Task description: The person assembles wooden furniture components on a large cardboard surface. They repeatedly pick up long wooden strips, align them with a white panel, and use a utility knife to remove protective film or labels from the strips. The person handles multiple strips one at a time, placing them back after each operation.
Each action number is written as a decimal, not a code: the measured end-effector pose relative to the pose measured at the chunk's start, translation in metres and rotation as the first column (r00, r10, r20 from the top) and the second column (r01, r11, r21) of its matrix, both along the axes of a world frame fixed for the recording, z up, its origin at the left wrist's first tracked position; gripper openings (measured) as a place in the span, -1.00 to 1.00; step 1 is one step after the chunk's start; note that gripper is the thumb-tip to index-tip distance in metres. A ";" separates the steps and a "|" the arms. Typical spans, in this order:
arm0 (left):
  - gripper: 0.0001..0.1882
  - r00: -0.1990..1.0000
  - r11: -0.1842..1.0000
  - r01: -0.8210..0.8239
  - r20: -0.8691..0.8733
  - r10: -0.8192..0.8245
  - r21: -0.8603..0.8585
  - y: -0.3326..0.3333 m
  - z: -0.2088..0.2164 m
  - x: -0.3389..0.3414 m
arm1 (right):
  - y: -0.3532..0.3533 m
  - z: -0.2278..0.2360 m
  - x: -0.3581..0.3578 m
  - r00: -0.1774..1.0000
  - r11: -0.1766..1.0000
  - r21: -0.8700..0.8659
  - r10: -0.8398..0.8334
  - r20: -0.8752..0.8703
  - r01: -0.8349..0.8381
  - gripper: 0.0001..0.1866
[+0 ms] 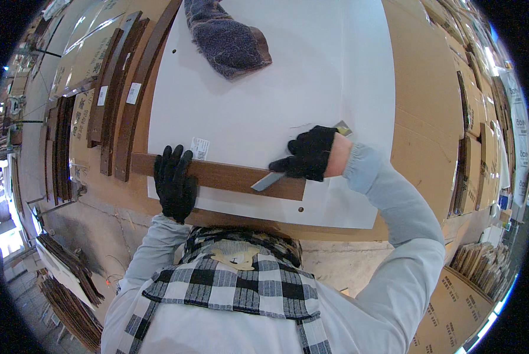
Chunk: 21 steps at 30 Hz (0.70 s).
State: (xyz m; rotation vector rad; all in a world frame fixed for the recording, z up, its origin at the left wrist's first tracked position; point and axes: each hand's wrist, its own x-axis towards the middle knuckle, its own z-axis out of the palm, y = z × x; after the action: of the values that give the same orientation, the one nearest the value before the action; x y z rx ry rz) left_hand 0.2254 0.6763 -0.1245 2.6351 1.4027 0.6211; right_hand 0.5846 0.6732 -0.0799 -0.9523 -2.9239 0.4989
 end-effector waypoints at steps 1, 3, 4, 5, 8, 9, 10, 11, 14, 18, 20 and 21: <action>-0.38 1.000 0.999 -0.003 -0.012 0.003 -0.033 0.001 0.002 0.000 | 0.007 0.000 -0.009 1.000 1.000 -0.002 0.014 0.015 -0.014 -0.68; -0.38 0.999 0.995 -0.012 -0.036 0.008 -0.100 0.001 0.006 0.001 | 0.019 -0.001 -0.027 0.999 0.998 -0.053 0.019 0.051 -0.016 -0.69; -0.38 0.999 0.996 -0.002 0.037 0.006 -0.087 0.001 0.005 -0.001 | 0.027 0.001 -0.039 0.998 0.997 -0.070 0.037 0.054 -0.033 -0.70; -0.38 0.994 0.997 0.006 0.109 0.002 -0.073 0.000 0.000 -0.003 | 0.036 0.004 -0.052 0.997 0.995 -0.086 0.056 0.057 -0.051 -0.70; -0.35 0.982 0.999 0.038 0.186 -0.037 -0.002 -0.007 -0.009 -0.009 | 0.060 0.003 -0.081 0.996 0.991 -0.112 0.081 0.035 -0.077 -0.70; -0.34 0.990 0.998 0.069 0.122 -0.069 0.004 -0.013 -0.011 -0.012 | 0.067 0.005 -0.091 0.995 0.990 -0.114 0.083 0.051 -0.077 -0.70; -0.33 0.995 0.996 0.087 0.053 -0.087 0.006 -0.019 -0.011 -0.013 | 0.076 0.008 -0.104 0.993 0.989 -0.117 0.098 0.062 -0.090 -0.69; -0.33 0.987 0.988 0.152 -0.042 -0.153 -0.024 -0.022 -0.009 -0.010 | 0.084 0.013 -0.118 0.989 0.980 -0.199 0.037 0.140 -0.009 -0.68; -0.40 0.950 0.959 0.283 -0.127 -0.284 -0.025 -0.016 -0.006 -0.002 | 0.108 0.023 -0.158 0.961 0.952 -0.290 -0.011 0.275 0.094 -0.66; -0.51 0.915 0.900 0.404 0.091 -0.394 -0.162 -0.008 -0.013 -0.004 | 0.133 0.010 -0.199 0.969 0.974 -0.136 0.201 0.146 -0.182 -0.65; -0.54 0.901 0.894 0.422 0.176 -0.396 -0.151 -0.009 -0.015 -0.004 | 0.146 0.007 -0.221 0.960 0.967 -0.100 0.247 0.135 -0.235 -0.65; -0.55 0.902 0.909 0.404 0.205 -0.379 -0.100 -0.008 -0.015 -0.005 | 0.153 0.005 -0.235 0.955 0.966 -0.098 0.253 0.158 -0.240 -0.65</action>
State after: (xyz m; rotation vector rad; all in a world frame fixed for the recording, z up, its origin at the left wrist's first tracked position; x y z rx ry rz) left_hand 0.2205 0.6678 -0.1397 2.5617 0.7969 0.6609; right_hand 0.3491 0.8264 -0.0749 -0.6678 -3.2210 0.5715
